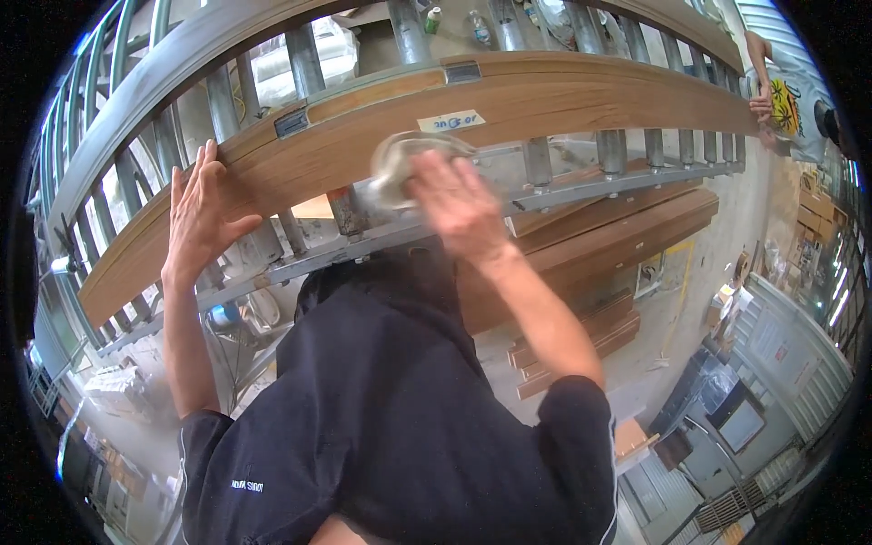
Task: Applying sealant to wood panels and wiping them down in a manufacturing setting.
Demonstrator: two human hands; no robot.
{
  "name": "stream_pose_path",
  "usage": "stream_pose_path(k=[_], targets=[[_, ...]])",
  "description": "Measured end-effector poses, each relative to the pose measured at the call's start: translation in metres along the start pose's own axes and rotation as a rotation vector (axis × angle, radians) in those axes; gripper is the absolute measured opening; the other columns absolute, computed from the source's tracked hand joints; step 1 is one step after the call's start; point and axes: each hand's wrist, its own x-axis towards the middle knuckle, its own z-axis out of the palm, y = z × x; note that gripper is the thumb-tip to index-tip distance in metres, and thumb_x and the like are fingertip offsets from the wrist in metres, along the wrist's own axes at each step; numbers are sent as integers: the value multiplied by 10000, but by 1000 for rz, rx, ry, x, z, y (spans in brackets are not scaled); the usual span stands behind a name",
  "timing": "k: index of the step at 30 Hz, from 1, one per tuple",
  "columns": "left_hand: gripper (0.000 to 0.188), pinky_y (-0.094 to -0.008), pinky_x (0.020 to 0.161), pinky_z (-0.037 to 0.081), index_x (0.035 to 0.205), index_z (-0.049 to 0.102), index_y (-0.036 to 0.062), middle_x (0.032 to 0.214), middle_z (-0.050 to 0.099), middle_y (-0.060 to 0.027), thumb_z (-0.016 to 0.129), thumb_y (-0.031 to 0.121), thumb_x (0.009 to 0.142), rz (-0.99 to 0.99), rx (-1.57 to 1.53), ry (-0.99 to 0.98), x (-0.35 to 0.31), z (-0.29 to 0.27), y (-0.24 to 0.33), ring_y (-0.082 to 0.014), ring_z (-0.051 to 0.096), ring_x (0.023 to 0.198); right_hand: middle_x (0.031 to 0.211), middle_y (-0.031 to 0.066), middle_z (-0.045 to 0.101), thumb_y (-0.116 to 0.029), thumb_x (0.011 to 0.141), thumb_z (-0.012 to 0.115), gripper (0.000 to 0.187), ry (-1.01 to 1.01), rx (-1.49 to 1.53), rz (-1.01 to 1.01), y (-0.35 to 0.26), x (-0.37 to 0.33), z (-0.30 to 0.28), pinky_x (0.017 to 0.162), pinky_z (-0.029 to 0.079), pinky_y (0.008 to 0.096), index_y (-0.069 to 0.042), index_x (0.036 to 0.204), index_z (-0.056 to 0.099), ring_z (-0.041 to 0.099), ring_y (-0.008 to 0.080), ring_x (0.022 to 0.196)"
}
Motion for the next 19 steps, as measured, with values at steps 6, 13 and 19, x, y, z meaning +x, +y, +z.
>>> stream_pose_path(k=[6,13,19], targets=[[809,-567,1225,124,1201,413,90,1576,317,-233,908,359,620,13,10,-4,8,-6,8,-351,296,1476,1450,106,550,-171,863,605,388,0,105,-132,16,6,-4,1186,340,415,-89,1234,683,465,238,1398],[832,-571,1223,124,1225,409,83,1573,320,-235,901,387,626,-5,32,-15,-1,-4,1,-350,294,1478,1439,85,562,-159,940,577,265,-5,143,-303,-13,48,-3,1164,374,388,-109,1163,710,499,214,1368],[854,-569,1220,133,1315,394,69,1580,314,-220,850,455,705,46,1,27,-1,0,-3,-350,281,1483,1438,137,551,-244,866,681,442,-88,110,-295,49,18,-20,1160,379,424,-65,1269,647,486,267,1377]])
